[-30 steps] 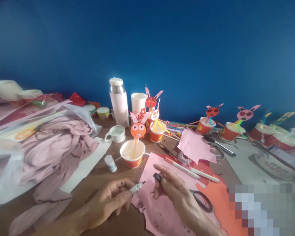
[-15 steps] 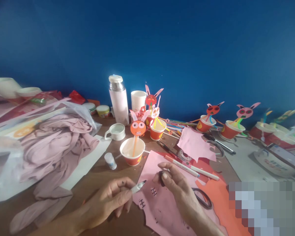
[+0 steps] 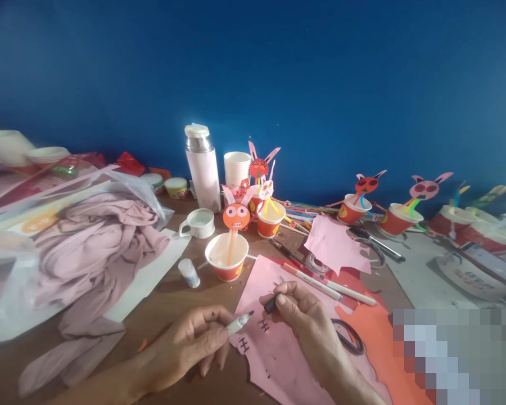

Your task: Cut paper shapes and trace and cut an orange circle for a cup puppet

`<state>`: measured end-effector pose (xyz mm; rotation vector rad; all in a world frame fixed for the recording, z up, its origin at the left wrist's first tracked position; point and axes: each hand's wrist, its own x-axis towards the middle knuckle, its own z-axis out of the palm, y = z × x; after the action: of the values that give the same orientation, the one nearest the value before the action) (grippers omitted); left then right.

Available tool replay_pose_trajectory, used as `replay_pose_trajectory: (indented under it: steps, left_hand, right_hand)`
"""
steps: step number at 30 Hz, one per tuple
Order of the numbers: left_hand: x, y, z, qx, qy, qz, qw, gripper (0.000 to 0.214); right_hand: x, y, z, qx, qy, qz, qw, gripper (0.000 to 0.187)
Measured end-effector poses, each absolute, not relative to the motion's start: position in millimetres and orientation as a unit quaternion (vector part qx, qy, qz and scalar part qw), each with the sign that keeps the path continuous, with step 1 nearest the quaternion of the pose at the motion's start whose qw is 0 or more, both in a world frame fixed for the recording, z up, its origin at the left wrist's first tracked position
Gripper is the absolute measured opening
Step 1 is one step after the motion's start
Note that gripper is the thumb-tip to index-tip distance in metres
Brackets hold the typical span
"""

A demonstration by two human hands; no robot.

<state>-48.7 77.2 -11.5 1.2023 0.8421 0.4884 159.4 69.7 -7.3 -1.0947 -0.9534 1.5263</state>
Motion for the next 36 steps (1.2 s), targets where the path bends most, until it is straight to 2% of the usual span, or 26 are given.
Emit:
replay_pose_trajectory:
  steps: [20, 36]
  left_hand:
    - [-48.4, 75.3, -13.5, 0.553, 0.38, 0.189, 0.717, 0.051]
    - [-49.4, 73.9, -11.6, 0.549, 0.363, 0.178, 0.731, 0.056]
  right_hand:
    - [148.1, 61.9, -13.6, -0.39, -0.393, 0.673, 0.49, 0.014]
    - [138.7, 56.2, -12.7, -0.399, -0.41, 0.665, 0.48, 0.025]
